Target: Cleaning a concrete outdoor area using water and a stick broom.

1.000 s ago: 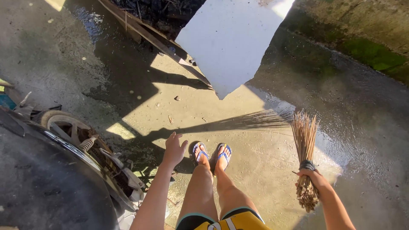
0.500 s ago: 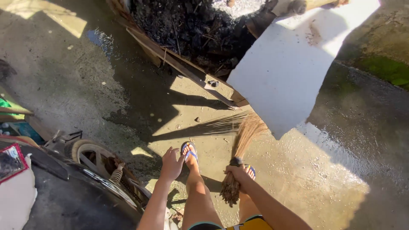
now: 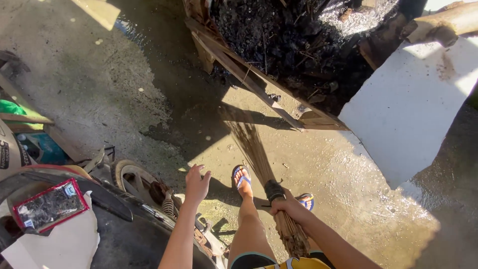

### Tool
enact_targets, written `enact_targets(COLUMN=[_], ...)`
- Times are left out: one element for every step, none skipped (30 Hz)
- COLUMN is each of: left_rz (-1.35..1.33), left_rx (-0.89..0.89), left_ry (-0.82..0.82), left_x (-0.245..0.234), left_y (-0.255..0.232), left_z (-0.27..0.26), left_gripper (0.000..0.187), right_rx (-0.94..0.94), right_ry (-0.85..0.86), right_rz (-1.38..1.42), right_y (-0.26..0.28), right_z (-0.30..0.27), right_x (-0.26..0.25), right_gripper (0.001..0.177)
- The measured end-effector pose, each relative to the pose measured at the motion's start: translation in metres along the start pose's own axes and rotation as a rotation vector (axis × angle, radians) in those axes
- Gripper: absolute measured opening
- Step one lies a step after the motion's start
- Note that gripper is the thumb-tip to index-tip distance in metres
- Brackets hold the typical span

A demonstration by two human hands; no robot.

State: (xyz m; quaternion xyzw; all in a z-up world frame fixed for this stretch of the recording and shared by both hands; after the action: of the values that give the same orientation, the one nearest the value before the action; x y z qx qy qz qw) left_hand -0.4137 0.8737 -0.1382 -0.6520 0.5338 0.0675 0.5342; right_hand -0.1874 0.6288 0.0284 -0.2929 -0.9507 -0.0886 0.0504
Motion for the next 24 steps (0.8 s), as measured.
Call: enact_targets(left_rz=[-0.014,-0.029,-0.034,-0.045,-0.052,-0.052,-0.063,-0.074,-0.077,-0.079,-0.073,-0.070,-0.068,-0.067,-0.070,-0.069,-0.070,-0.076,-0.070,-0.064,-0.067,-0.066,-0.063,-0.065], left_rx=[0.008,0.017,0.015,0.030,0.041,0.036,0.034,0.032,0.032,0.010,-0.013,-0.015,-0.026,-0.038,-0.041,-0.048,-0.046,-0.040,-0.029,-0.018,-0.027,-0.005,0.019,0.013], left_ry=[0.003,0.006,-0.002,0.015,0.043,0.046,0.076,0.106,0.102,0.124,0.149,0.148,0.171,0.194,0.198,0.203,0.200,0.197,0.192,0.187,0.189,0.180,0.170,0.171], left_x=[0.007,0.015,0.016,0.019,0.023,0.019,0.017,0.015,0.016,0.019,0.018,0.015,0.016,0.018,0.022,0.027,0.031,0.036,0.039,0.042,0.041,0.040,0.038,0.042], left_y=[-0.002,-0.004,-0.011,-0.018,-0.023,-0.026,-0.032,-0.038,-0.039,-0.038,-0.034,-0.029,-0.024,-0.020,-0.013,-0.007,-0.003,-0.004,-0.003,-0.001,-0.006,-0.013,-0.021,-0.018], left_z=[0.001,0.002,0.006,0.010,0.006,-0.001,-0.006,-0.011,-0.012,-0.014,-0.017,-0.016,-0.019,-0.022,-0.025,-0.028,-0.023,-0.014,-0.010,-0.007,-0.005,-0.002,0.002,0.000], left_gripper=[0.052,0.051,0.051,0.050,0.050,0.050,0.049,0.049,0.049,0.050,0.050,0.050,0.050,0.050,0.050,0.050,0.050,0.050,0.049,0.049,0.049,0.048,0.047,0.047], right_rx=[-0.024,-0.048,-0.052,-0.062,-0.063,-0.056,-0.036,-0.017,-0.019,-0.037,-0.051,-0.050,-0.053,-0.055,-0.050,-0.068,-0.098,-0.104,-0.101,-0.100,-0.091,-0.119,-0.150,-0.144], right_ry=[-0.088,-0.176,-0.176,-0.239,-0.302,-0.302,-0.181,-0.060,-0.061,-0.076,-0.087,-0.083,-0.080,-0.076,-0.079,-0.097,-0.120,-0.126,-0.184,-0.243,-0.242,-0.305,-0.367,-0.366], right_rz=[0.043,0.086,0.077,0.112,0.154,0.152,0.163,0.174,0.169,0.046,-0.072,-0.071,-0.149,-0.227,-0.228,-0.215,-0.204,-0.206,-0.175,-0.145,-0.149,-0.095,-0.039,-0.042], right_y=[-0.004,-0.008,-0.006,-0.003,-0.010,-0.011,-0.009,-0.007,0.000,0.010,0.016,0.021,0.022,0.022,0.009,-0.003,-0.008,-0.012,-0.021,-0.030,-0.030,-0.028,-0.027,-0.024], right_z=[0.003,0.005,0.023,0.041,0.057,0.083,0.111,0.139,0.140,0.141,0.142,0.129,0.112,0.096,0.085,0.074,0.064,0.061,0.056,0.052,0.067,0.080,0.094,0.117], right_x=[-0.013,-0.026,-0.028,-0.036,-0.041,-0.031,-0.014,0.003,0.013,0.023,0.037,0.035,0.031,0.027,0.006,-0.015,-0.039,-0.044,-0.052,-0.060,-0.052,-0.050,-0.047,-0.036], right_gripper=[0.085,0.083,0.083,0.084,0.085,0.085,0.078,0.073,0.073,0.074,0.075,0.075,0.077,0.080,0.080,0.083,0.087,0.087,0.090,0.093,0.093,0.092,0.092,0.092])
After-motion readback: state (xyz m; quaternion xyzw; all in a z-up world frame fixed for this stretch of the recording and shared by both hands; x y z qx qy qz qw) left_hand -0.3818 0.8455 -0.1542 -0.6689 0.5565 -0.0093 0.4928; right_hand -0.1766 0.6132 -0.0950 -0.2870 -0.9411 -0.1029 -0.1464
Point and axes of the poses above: each hand's wrist, its own z-axis towards the middle knuckle, its own x-axis out of the palm, y = z × x, the point moved 7 cm from there along z, towards the middle knuckle, and after that the axes turned 5 degrees about x, right-handed, at the moved point
